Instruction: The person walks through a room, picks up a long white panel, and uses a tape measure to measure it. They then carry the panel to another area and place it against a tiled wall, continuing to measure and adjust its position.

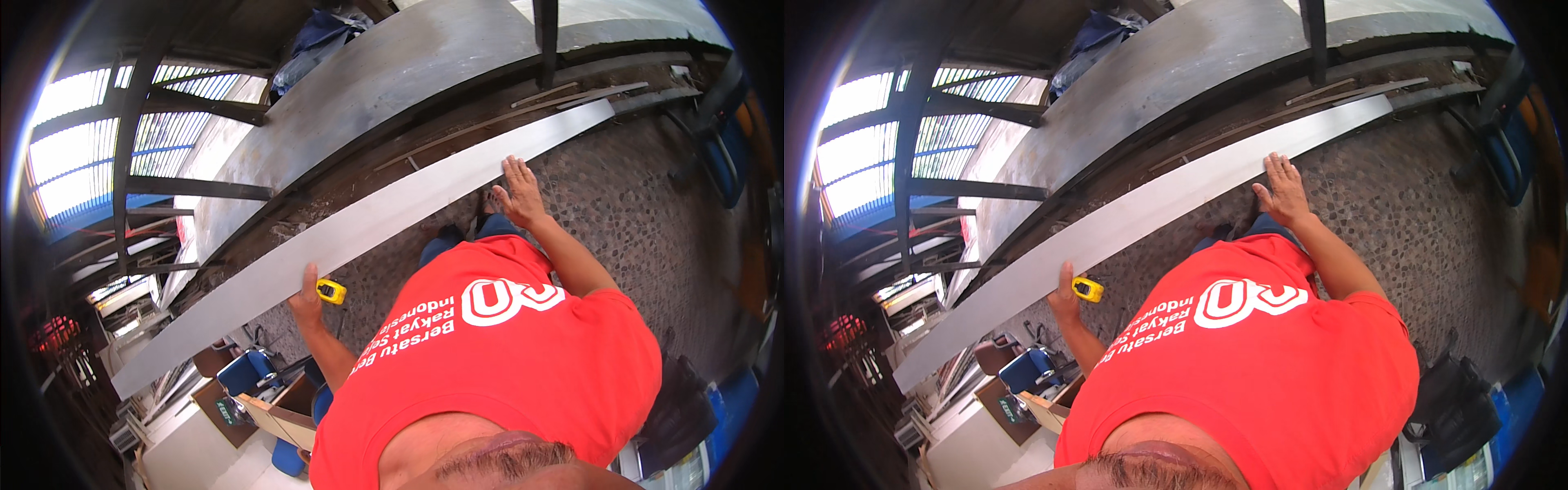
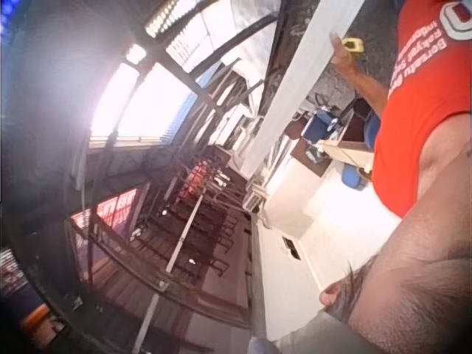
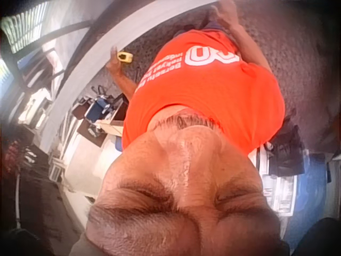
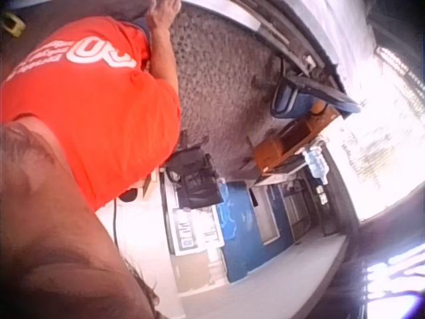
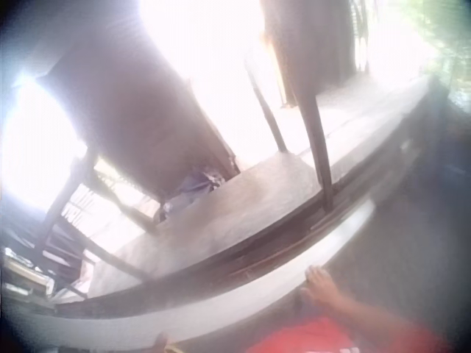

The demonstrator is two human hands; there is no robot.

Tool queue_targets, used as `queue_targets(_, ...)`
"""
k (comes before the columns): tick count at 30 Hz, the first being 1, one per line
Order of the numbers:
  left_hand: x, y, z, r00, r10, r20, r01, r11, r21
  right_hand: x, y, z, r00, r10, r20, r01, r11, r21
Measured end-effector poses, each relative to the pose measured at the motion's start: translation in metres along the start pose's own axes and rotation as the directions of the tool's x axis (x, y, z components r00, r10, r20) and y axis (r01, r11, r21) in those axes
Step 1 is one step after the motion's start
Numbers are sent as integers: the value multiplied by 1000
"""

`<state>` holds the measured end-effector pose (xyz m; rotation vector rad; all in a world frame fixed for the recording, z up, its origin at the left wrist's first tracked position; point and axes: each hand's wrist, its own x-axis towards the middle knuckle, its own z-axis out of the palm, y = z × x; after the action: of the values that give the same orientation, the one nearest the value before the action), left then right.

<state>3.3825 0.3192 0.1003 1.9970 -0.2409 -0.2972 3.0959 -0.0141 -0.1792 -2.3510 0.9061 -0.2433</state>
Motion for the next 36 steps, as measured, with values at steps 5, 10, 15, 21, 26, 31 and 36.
queue_targets(5,2,-5,-5,999,-43,-11,44,999,30,2,0,-7,1000,-15,-15,15,1000,20)
queue_targets(10,6,-14,-11,999,-43,9,42,999,29,1,-1,-7,1000,-12,-27,13,1000,27)
queue_targets(15,8,-17,-10,999,-51,-20,51,999,15,0,-1,-5,1000,1,-22,0,999,47)
queue_targets(21,4,-8,-8,1000,-13,10,13,999,35,0,2,0,999,27,-29,-24,997,75)
queue_targets(26,1,-11,-6,1000,-26,-13,26,999,22,1,16,10,984,161,-73,-154,984,90)
queue_targets(31,-4,-13,-12,998,-61,-19,62,998,29,4,26,14,967,246,-61,-241,967,81)
queue_targets(36,1,-9,-5,998,-57,25,56,998,19,5,39,20,950,303,-78,-282,936,211)
